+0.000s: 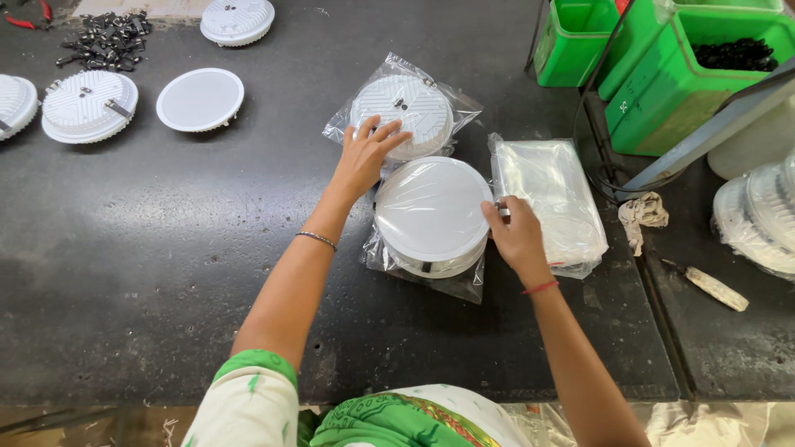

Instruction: The person picks up a round LED panel light from the workbench, slides it into a clear plastic bag, and folds the bag closed, placing the bagged unit with a stack of finished ones. They repeat this cycle for several units, occasionally moving bagged lights aside and handling a packaged accessory pack.

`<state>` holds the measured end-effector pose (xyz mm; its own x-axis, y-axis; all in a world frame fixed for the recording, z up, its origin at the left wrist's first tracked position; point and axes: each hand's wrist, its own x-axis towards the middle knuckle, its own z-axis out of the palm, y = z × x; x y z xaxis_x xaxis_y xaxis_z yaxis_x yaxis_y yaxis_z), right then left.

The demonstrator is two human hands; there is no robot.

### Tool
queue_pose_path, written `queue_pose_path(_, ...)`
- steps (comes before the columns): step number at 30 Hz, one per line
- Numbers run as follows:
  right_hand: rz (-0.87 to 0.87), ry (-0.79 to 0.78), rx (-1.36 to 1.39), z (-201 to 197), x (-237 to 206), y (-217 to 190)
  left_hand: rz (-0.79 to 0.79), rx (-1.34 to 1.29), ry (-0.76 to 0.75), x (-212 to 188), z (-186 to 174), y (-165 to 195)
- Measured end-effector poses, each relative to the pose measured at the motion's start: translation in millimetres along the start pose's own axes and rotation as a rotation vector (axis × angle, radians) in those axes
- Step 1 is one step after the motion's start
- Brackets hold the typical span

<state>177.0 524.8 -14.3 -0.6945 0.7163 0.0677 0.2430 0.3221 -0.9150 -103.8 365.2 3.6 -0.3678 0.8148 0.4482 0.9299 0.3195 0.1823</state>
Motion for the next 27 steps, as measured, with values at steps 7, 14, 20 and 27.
queue_pose_path(7,-0.239,0.048,-0.211,-51,-47,-16,0.027,0.122,0.032,-5,-1,2)
queue_pose_path(14,-0.002,0.249,-0.115,-124,-87,24,0.046,0.068,0.243,-5,-25,37)
queue_pose_path(20,-0.385,0.263,-0.38,-103,-77,50,0.204,-0.246,0.269,-8,-18,142)
queue_pose_path(27,-0.525,0.292,-0.66,-101,-39,37,0.288,-0.481,0.028,-44,-1,251)
